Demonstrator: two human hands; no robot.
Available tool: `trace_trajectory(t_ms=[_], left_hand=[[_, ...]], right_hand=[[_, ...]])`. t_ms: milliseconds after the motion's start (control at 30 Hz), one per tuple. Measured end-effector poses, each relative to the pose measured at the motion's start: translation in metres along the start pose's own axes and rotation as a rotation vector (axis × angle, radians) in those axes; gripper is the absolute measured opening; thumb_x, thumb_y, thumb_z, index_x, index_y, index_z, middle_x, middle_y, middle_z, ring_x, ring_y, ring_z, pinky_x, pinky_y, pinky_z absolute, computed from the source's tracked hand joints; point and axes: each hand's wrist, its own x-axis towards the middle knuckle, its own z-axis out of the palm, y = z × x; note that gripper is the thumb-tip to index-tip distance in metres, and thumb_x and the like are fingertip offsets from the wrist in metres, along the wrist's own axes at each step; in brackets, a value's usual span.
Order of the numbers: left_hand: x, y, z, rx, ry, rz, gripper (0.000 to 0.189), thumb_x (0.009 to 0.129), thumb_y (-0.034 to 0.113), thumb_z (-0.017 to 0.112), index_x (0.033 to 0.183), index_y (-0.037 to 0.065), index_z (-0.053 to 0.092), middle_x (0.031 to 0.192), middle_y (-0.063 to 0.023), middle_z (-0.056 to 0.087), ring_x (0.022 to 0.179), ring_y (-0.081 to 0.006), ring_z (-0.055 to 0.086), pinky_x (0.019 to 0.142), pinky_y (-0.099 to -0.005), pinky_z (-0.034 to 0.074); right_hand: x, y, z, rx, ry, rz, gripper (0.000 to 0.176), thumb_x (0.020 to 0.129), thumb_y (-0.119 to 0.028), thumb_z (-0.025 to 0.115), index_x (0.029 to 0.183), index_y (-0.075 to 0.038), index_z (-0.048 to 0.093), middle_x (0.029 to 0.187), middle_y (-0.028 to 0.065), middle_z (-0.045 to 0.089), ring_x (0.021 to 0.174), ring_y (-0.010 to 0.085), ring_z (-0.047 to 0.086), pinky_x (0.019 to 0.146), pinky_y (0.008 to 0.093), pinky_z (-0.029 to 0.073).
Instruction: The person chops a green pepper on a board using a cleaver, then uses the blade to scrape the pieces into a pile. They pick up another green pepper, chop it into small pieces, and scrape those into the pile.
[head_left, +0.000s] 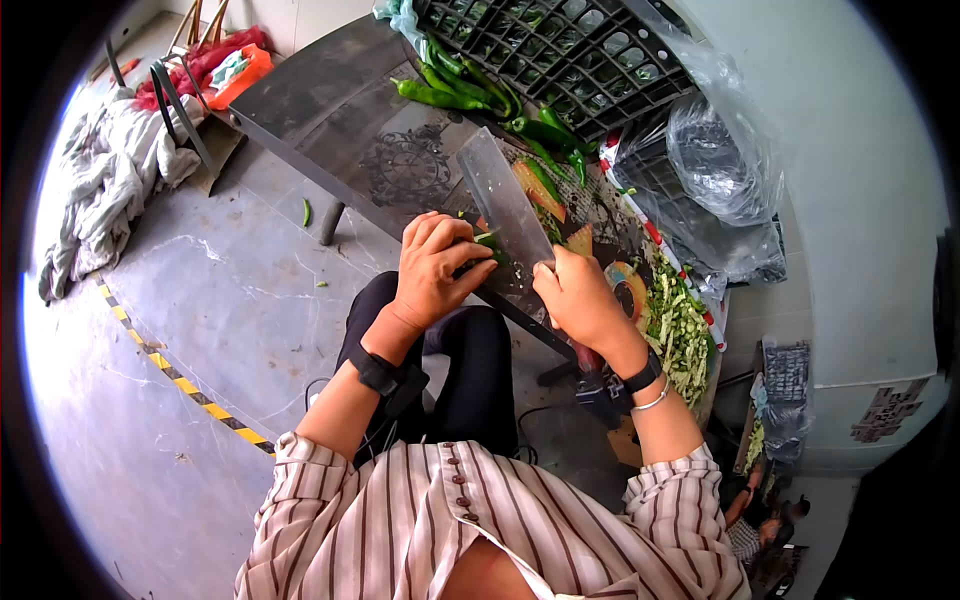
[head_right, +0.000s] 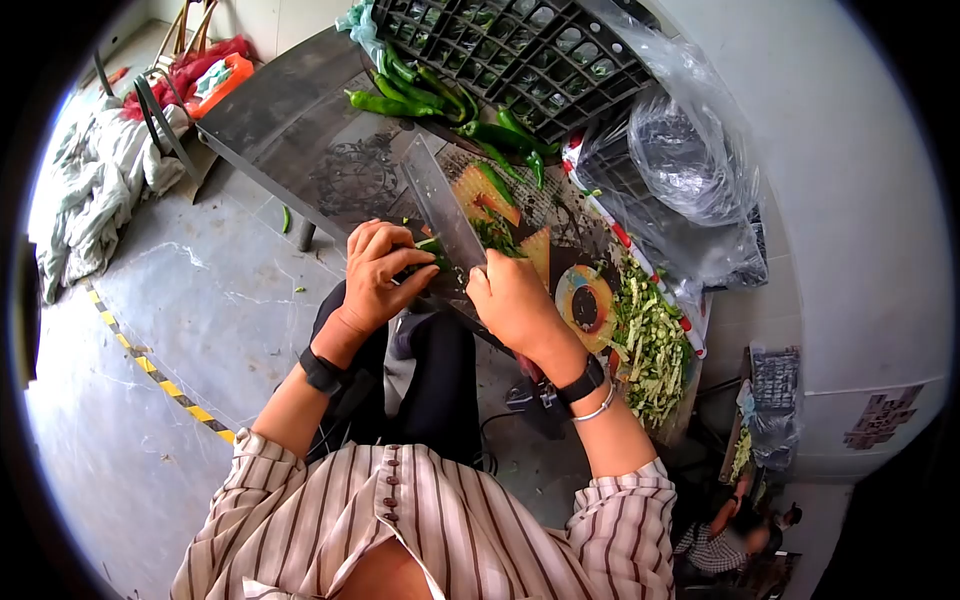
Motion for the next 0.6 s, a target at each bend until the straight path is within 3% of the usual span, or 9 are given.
trace_trajectory(t_ms=[433,500,600], left_hand=[[-0.006,-0.01,-0.015,-0.045,-0.026,0.069,0.027,0.063,0.015,0.08,0.088,0.012,0.07,0.092,-0.0038,0.055,0.096,-0.0242,0.053,0.096,-0.0445,0.039],[-0.007,-0.011,-0.016,-0.059,-0.004,0.075,0.028,0.062,0.014,0.08,0.088,0.012,0.07,0.093,-0.0042,0.054,0.096,-0.0246,0.053,0.096,-0.0454,0.04],[0.0,-0.006,-0.02,-0.089,-0.048,0.068,0.028,0.063,0.014,0.08,0.088,0.011,0.07,0.093,-0.0043,0.054,0.096,-0.025,0.054,0.097,-0.0462,0.04]], right_hand=[[0.007,-0.004,-0.004,-0.103,-0.133,0.05,0.026,0.088,-0.015,0.051,0.078,0.009,0.052,0.071,0.0315,0.056,0.074,0.0477,0.057,0.065,0.0504,0.046],[0.007,-0.001,-0.004,-0.118,-0.134,0.03,0.021,0.091,-0.013,0.048,0.082,0.006,0.049,0.052,0.0108,0.053,0.041,0.0167,0.054,0.042,0.0324,0.043],[0.007,-0.003,-0.005,-0.079,-0.141,0.021,0.021,0.091,-0.013,0.047,0.082,0.006,0.05,0.052,0.0103,0.052,0.041,0.0169,0.053,0.042,0.0324,0.042]])
